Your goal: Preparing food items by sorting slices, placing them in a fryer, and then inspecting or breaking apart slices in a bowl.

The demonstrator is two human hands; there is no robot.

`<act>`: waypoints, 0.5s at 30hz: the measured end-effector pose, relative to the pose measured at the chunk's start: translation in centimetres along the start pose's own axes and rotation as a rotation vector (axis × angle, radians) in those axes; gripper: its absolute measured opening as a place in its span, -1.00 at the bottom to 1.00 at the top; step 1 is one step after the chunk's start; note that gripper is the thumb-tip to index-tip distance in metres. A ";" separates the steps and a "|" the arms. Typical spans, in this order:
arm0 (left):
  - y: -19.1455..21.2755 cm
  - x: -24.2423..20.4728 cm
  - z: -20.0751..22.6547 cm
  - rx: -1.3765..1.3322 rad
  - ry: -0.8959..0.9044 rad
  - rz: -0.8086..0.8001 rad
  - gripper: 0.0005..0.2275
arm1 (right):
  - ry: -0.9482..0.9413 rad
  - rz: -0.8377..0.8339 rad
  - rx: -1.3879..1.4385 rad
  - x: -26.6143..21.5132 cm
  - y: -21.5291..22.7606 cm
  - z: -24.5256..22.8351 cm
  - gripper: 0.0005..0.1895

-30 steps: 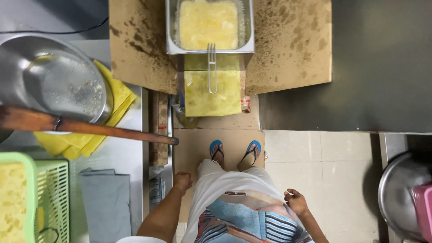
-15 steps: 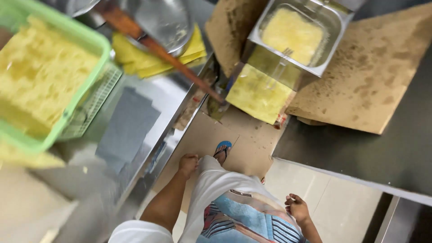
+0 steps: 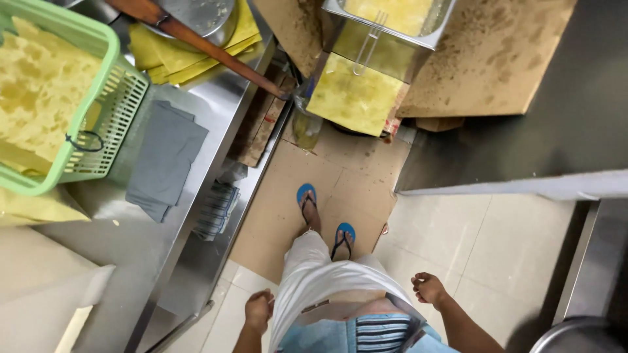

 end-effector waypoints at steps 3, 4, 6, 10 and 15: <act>3.1 -0.8 -1.9 -0.006 0.022 0.062 -0.92 | -0.052 -0.002 -0.093 -0.6 -1.4 2.0 -0.62; 4.2 -1.2 -2.8 -0.035 0.065 0.116 -0.85 | -0.051 -0.007 -0.114 -0.6 -1.8 2.0 -0.62; 5.2 -1.3 -2.9 0.013 0.060 0.124 -0.88 | 0.011 -0.015 -0.057 2.5 -2.3 1.2 -0.66; 6.4 0.2 -2.5 0.071 0.035 0.113 -0.89 | 0.146 -0.032 0.119 3.1 -3.1 -2.9 -0.65; 5.7 2.4 1.1 -0.041 -0.014 0.053 -0.74 | 0.212 -0.028 0.157 -1.4 -4.3 -6.1 -0.65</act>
Point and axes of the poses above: each hand's wrist, its own x-axis towards the middle knuckle, its own y-axis out of the back of the hand, z = x × y, the point moved 10 cm from there along x, towards the middle knuckle, and after that the axes turned 13 degrees about -y, right-handed, at the moved point
